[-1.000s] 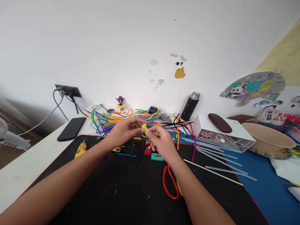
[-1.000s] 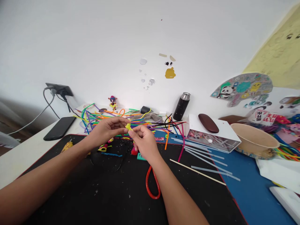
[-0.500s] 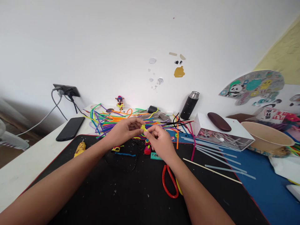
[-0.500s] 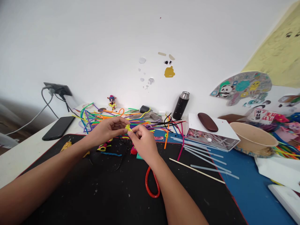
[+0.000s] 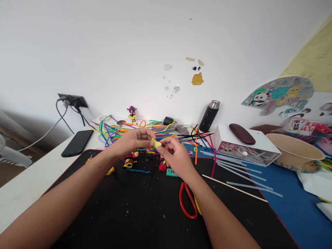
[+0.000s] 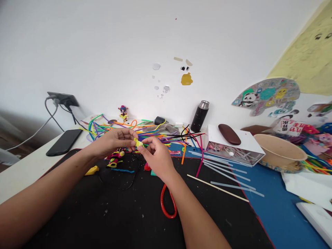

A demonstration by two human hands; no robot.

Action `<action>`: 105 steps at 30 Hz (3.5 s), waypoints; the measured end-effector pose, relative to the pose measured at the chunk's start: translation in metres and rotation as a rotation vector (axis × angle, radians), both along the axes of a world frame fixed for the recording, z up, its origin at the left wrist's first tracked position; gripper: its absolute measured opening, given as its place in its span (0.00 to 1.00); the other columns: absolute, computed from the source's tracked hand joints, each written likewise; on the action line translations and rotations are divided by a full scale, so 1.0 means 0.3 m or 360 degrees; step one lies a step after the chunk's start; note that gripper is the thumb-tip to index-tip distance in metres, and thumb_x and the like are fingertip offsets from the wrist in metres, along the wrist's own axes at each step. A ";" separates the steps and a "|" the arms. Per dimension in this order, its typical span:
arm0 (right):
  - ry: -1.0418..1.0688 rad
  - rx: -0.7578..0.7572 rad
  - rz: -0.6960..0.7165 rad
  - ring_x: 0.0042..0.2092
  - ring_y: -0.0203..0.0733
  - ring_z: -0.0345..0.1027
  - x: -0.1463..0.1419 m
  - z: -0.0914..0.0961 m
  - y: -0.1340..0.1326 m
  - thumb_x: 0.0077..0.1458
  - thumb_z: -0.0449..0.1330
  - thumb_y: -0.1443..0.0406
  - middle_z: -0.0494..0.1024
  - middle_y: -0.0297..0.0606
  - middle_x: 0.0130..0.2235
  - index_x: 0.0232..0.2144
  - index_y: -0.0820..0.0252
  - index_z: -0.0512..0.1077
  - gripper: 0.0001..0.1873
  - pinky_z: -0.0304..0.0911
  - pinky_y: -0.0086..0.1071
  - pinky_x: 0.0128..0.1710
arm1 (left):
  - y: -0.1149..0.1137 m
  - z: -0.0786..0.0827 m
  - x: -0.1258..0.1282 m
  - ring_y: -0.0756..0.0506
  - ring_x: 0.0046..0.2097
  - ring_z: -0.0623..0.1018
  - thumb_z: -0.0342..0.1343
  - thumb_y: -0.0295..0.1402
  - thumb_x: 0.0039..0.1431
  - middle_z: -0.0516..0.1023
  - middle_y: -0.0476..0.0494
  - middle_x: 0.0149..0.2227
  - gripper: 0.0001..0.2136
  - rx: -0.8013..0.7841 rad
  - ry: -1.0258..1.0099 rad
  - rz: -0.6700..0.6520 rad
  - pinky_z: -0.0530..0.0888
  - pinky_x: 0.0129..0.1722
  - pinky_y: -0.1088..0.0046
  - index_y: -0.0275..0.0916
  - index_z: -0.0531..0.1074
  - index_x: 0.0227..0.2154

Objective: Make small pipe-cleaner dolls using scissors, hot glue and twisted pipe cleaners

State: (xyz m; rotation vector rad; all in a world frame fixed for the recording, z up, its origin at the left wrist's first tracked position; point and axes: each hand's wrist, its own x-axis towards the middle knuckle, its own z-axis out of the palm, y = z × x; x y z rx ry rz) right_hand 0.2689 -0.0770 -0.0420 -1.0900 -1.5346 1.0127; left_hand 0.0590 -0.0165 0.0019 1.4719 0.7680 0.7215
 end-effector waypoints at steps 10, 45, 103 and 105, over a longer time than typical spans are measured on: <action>0.0073 -0.0020 0.0106 0.21 0.37 0.60 -0.007 0.002 -0.006 0.63 0.65 0.52 0.66 0.26 0.23 0.43 0.50 0.74 0.13 0.54 0.31 0.22 | 0.014 -0.030 -0.005 0.50 0.28 0.82 0.77 0.33 0.50 0.84 0.43 0.31 0.15 -0.0401 -0.0152 -0.0079 0.79 0.30 0.78 0.35 0.80 0.38; 0.0164 -0.0071 0.0125 0.17 0.31 0.60 -0.012 0.002 -0.002 0.64 0.65 0.55 0.68 0.23 0.23 0.41 0.54 0.72 0.11 0.54 0.27 0.18 | -0.002 -0.026 0.017 0.50 0.28 0.81 0.77 0.35 0.49 0.83 0.46 0.28 0.17 -0.0292 -0.0175 -0.0026 0.79 0.30 0.78 0.34 0.79 0.37; 0.0102 -0.0055 0.0164 0.21 0.34 0.62 -0.019 0.011 -0.015 0.63 0.65 0.50 0.70 0.25 0.26 0.42 0.53 0.69 0.16 0.55 0.28 0.21 | 0.005 -0.048 0.012 0.50 0.28 0.83 0.76 0.30 0.51 0.84 0.43 0.31 0.14 -0.0503 -0.0245 -0.0191 0.82 0.30 0.80 0.32 0.82 0.39; 0.0123 -0.0055 0.0154 0.21 0.34 0.61 -0.019 0.013 -0.015 0.63 0.65 0.50 0.70 0.25 0.26 0.42 0.53 0.69 0.17 0.55 0.29 0.21 | 0.001 -0.042 0.014 0.49 0.28 0.83 0.77 0.31 0.50 0.84 0.43 0.30 0.15 -0.0460 -0.0253 -0.0158 0.81 0.30 0.79 0.33 0.81 0.39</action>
